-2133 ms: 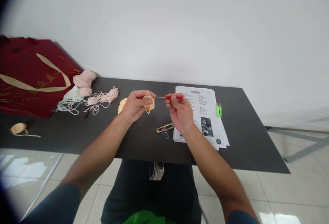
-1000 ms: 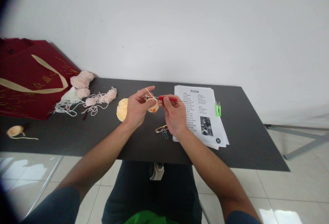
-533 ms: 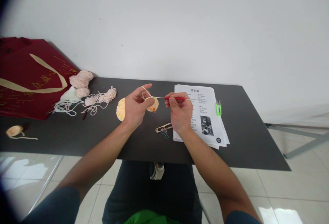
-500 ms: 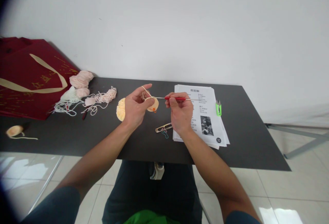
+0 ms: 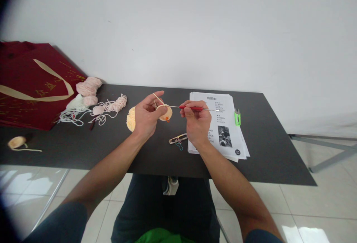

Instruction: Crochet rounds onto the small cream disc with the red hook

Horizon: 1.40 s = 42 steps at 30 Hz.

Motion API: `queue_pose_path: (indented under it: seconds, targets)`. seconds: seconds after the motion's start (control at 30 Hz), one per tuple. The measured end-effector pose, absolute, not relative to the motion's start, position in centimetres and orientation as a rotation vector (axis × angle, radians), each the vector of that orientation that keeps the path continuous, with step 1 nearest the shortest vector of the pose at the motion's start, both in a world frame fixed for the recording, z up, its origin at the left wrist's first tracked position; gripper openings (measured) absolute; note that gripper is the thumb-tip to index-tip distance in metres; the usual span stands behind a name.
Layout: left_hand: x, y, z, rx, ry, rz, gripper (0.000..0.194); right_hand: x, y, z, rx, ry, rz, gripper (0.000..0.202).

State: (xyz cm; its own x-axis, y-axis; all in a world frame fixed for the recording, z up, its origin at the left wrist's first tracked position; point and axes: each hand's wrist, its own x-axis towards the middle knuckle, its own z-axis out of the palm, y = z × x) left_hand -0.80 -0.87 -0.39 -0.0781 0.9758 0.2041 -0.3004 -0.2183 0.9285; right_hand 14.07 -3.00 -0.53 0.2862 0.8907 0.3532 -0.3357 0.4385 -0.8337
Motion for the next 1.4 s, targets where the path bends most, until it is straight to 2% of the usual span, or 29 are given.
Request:
queue_pose_path:
  seconds: [0.13, 0.3, 0.57, 1.07, 1.4]
  targets:
    - [-0.9, -0.8, -0.5, 1.084, 0.878, 1.540, 0.049, 13.9, -3.0, -0.7, -0.689, -0.935, 0.911, 0.012]
    - [-0.8, -0.8, -0.5, 1.042, 0.915, 1.573, 0.049, 13.5, -3.3, -1.0, -0.768, -0.931, 0.865, 0.015]
    - [-0.5, -0.9, -0.6, 1.046, 1.047, 1.722, 0.038, 12.4, -4.7, -1.2, -0.813, -1.005, 0.764, 0.006]
    - [-0.4, -0.7, -0.5, 0.961, 1.091, 1.748, 0.033, 12.3, -4.6, -2.5, -0.860, -1.112, 0.697, 0.012]
    - [-0.5, -0.4, -0.5, 0.766, 0.957, 1.600, 0.048, 12.7, -4.1, -2.7, -0.864, -1.207, 0.694, 0.015]
